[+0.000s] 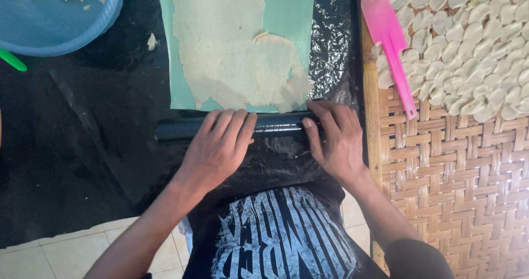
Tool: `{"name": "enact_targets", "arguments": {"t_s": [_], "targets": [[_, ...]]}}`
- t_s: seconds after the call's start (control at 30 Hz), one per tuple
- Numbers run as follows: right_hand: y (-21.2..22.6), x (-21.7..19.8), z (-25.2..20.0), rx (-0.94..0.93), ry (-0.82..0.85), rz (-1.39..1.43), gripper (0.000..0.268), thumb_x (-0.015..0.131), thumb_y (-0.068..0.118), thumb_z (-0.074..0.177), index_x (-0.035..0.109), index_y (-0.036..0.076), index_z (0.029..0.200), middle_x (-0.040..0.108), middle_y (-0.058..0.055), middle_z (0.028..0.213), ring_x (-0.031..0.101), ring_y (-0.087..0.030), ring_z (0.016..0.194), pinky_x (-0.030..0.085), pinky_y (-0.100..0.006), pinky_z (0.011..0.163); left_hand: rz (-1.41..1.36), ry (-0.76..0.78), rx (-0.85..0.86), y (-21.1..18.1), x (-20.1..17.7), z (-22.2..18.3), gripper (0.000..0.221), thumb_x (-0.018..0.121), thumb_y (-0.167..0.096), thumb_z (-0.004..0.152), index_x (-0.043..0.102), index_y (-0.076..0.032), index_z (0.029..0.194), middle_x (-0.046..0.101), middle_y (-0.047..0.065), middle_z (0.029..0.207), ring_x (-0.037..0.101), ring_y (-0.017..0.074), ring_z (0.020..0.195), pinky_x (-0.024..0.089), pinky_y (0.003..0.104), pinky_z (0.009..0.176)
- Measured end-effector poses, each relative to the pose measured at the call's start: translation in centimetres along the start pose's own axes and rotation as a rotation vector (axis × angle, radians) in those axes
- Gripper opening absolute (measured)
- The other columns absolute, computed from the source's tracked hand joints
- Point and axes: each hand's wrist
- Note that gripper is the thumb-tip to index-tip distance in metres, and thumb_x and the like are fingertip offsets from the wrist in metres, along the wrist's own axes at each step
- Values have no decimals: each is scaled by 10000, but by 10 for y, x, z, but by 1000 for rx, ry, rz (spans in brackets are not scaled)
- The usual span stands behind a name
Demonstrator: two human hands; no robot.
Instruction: Flattening dough on a sheet using a roller and spatula.
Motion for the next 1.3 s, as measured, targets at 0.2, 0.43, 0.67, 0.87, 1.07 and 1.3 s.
{"name": "enact_targets", "arguments": {"t_s": [0.2,0.43,0.67,0.87,1.07,1.3], "targets": [[-8,11,47,9,35,-52,251,670,133,1062,668,10,1281,647,-149,1005,627,-329,910,515,-447,814,-54,-8,-3,48,-24,38,385,672,-266,997,647,-12,1285,636,107,1220,584,261,1175,420,475,1094],[-21,41,61,33,145,-214,500,495,232,1109,457,-22,1538,459,-284,1449,470,-441,1307,403,-531,1093,-83,43,-112,55,2,51,738,574,-524,1017,511,74,1445,488,212,1516,419,337,1440,241,590,1209],[-11,45,25,94,289,-236,684,395,335,1098,284,-138,1580,246,-325,1673,230,-460,1583,152,-584,1296,-158,152,-275,25,8,19,781,487,-505,1058,361,60,1582,296,183,1684,224,281,1577,100,636,1244],[-21,47,48,80,334,-243,709,311,389,1103,284,-142,1572,255,-324,1667,215,-447,1580,125,-579,1292,-180,137,-304,36,16,33,801,474,-521,1083,323,65,1607,275,192,1706,203,288,1599,74,641,1262],[-23,48,57,84,267,-261,698,227,393,1142,261,-128,1606,232,-315,1689,184,-439,1599,113,-570,1313,-154,90,-300,45,22,46,879,436,-605,1073,301,79,1609,263,202,1701,183,303,1590,56,659,1246],[1,47,7,71,327,-253,708,458,339,1085,271,-150,1562,252,-322,1660,213,-453,1573,170,-603,1264,-152,133,-312,11,12,-4,754,476,-497,1082,352,47,1590,302,185,1687,240,294,1582,135,602,1259]]}}
Point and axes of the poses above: each hand's wrist, its own z-axis towards the middle knuckle, its own x-axis out of the palm, y = z × x
